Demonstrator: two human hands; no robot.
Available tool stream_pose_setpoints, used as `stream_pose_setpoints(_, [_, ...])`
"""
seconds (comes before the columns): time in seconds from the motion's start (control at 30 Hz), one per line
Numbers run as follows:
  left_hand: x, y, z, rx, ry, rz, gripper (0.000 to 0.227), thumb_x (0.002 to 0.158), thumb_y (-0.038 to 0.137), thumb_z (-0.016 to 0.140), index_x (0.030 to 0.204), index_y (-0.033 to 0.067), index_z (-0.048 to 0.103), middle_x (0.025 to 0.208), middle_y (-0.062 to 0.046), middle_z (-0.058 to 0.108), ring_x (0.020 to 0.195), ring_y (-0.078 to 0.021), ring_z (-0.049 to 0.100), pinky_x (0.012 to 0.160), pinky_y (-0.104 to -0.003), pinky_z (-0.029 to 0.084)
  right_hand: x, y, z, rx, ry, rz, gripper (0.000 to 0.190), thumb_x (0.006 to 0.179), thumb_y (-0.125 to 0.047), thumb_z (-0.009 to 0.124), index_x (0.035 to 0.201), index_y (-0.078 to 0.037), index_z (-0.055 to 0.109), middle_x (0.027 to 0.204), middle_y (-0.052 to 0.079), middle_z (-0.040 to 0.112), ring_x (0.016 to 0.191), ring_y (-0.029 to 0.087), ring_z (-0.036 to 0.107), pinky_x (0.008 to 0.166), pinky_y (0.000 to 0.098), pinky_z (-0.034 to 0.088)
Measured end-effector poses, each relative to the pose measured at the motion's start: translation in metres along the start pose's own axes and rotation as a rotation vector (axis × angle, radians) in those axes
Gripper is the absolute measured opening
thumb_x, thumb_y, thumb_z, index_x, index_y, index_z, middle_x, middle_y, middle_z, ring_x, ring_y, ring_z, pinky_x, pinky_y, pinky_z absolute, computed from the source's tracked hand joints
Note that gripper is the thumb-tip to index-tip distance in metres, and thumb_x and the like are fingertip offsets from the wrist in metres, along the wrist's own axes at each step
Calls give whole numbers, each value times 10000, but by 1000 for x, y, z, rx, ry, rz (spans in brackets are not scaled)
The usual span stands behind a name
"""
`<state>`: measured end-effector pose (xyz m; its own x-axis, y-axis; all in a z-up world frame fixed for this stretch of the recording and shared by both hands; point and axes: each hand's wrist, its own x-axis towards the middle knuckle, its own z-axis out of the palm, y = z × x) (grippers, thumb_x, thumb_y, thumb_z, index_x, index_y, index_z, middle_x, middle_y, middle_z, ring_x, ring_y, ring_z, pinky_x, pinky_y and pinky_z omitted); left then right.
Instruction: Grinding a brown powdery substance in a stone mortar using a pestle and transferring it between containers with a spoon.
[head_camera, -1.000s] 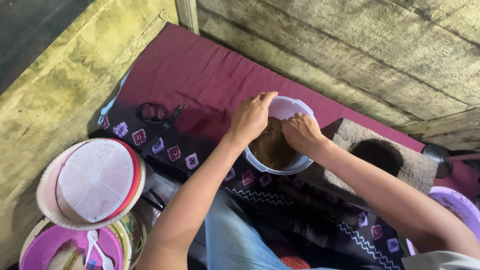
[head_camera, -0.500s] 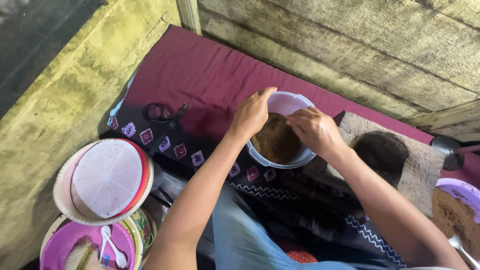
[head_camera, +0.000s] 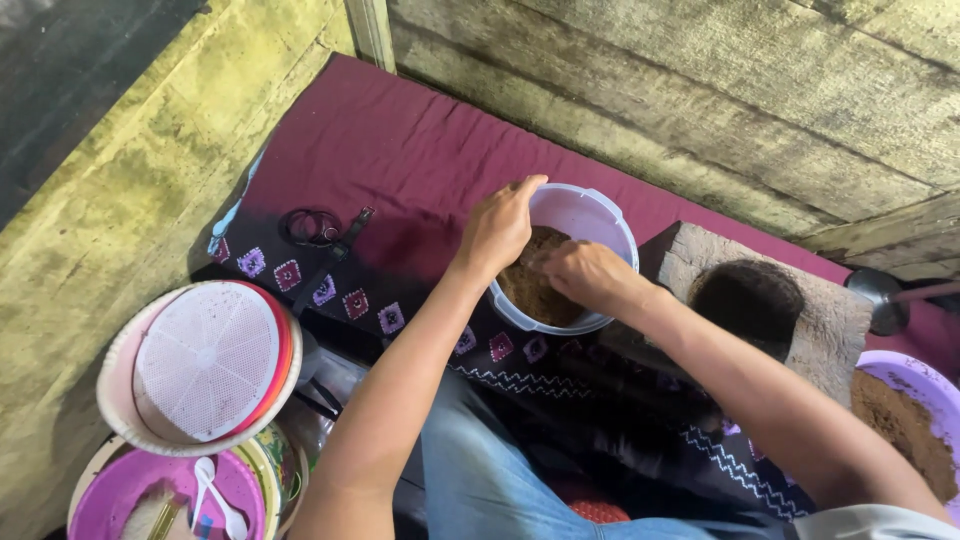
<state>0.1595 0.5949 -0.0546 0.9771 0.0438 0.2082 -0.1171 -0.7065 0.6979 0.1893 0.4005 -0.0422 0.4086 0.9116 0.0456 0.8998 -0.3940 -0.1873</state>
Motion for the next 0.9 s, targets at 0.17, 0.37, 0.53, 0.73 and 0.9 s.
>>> stream_pose_setpoints(0.17, [-2,-4,5,30,21,15,442,1006,15,386,1384,186,539,1077,-239,698,1018,-435,717,857,-556,584,-2,43,9,-256,98,-178,164,957,-202,571,854,-197,700,750,3,713,783,242,727,724,365,574])
stream_pose_setpoints(0.37, [0,-4,7,50,33,11,448,1005,19,398,1387,205,541,1057,-229,703,1004,-423,726,853,-544,587,-27,43,13,-398,-35,-16,180,944,-176,509,1002,-132,674,635,36,686,663,256,729,618,369,574])
stream_pose_setpoints(0.53, [-2,-5,8,-9,19,16,458,1011,9,380,1393,211,531,1059,-222,702,1008,-413,731,853,-538,591,-13,37,-18,-419,-33,10,102,895,-174,549,949,-152,633,670,10,682,682,231,722,621,360,577])
stream_pose_setpoints(0.73, [0,-7,7,59,-3,-1,450,1003,46,391,1393,233,514,1045,-218,697,1003,-420,726,871,-540,584,-3,9,-25,-372,-58,-121,128,944,-129,517,959,-127,644,674,61,708,693,262,740,641,360,584])
stream_pose_setpoints(0.9, [-3,-4,6,21,-3,-12,460,998,36,381,1393,229,519,1050,-227,696,998,-432,726,869,-548,585,0,15,-12,-438,120,-185,92,950,-142,538,986,-137,622,665,35,670,642,238,705,603,367,567])
